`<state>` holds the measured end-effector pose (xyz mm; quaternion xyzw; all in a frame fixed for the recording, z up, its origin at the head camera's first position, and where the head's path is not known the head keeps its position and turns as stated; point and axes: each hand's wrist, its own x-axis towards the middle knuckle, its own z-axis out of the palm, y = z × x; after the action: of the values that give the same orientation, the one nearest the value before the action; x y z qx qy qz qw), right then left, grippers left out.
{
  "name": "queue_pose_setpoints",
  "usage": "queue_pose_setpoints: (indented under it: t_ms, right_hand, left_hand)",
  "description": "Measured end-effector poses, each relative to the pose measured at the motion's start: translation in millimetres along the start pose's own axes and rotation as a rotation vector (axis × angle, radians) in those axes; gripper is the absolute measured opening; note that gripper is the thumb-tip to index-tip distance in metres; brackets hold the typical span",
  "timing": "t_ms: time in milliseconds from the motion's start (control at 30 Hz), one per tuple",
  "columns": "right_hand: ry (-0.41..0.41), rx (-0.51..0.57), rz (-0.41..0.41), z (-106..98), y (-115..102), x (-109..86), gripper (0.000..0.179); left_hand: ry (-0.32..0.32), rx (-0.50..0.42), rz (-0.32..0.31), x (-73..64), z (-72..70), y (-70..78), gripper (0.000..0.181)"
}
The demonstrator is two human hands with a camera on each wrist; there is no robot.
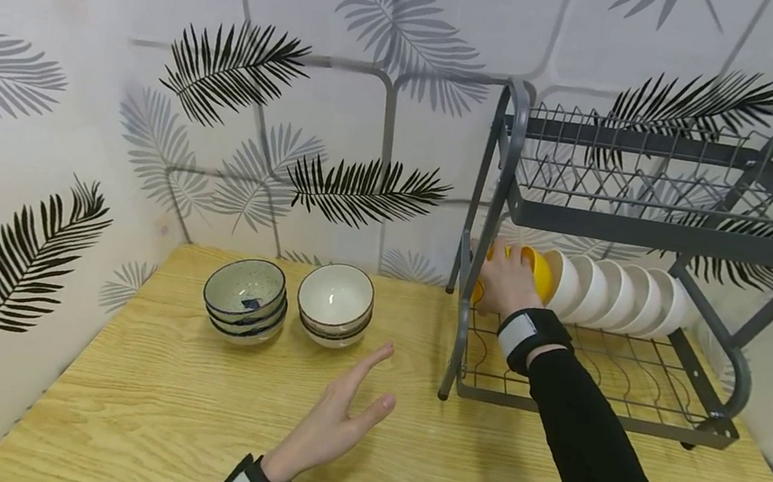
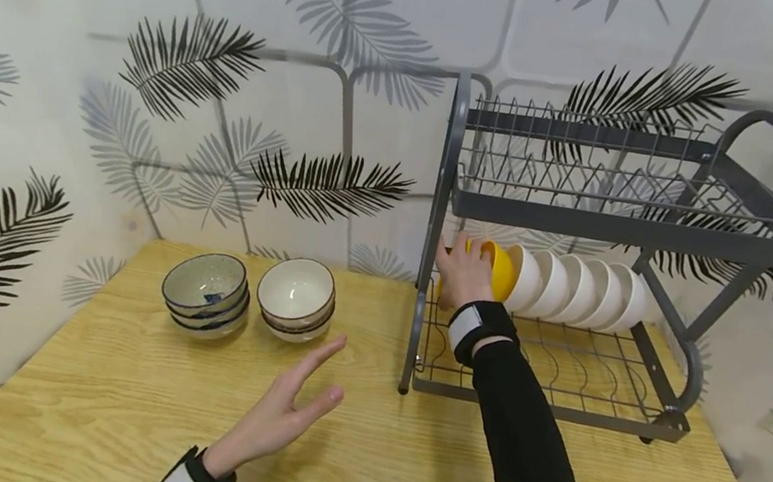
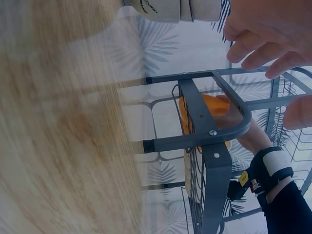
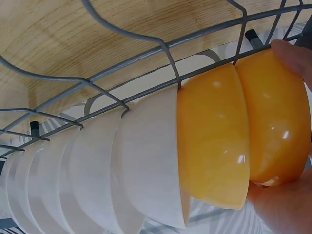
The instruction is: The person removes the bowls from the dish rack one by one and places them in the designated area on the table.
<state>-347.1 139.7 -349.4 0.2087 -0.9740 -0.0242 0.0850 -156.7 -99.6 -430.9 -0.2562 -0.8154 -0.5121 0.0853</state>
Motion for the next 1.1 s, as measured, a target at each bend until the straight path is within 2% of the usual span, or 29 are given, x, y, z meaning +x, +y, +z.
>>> queue_pose_setpoints:
  t_ms: [200, 467, 767, 933, 1100]
  right_hand:
    - [0.021, -0.046, -0.008, -0.4, -3.1, -1.2, 0.103]
    - [0.069, -0.169, -0.014, 0.3, -3.9, 0.9, 0.096]
    - [0.103, -0.233, -0.004, -1.0, -2.0, 4.9, 0.091]
    - [0.141, -0.216, -0.022, -2.9, 1.6, 2.9, 0.089]
    - [0.119, -0.181, -0.009, -7.9, 4.1, 0.7, 0.084]
  left_hand:
    - [-0.011, -0.006, -0.007, -0.3, 0.0, 0.6, 0.059]
    - [-0.017, -0.004, -0.012, -0.3, -0.7, 2.1, 0.06]
    - [-0.015, 0.003, -0.002, -0.5, -1.4, 2.4, 0.06]
    - [-0.011, 0.014, -0.009, -0.6, -1.5, 2.8, 0.061]
    - [-0.018, 0.01, -0.016, -0.8, -2.2, 3.0, 0.061]
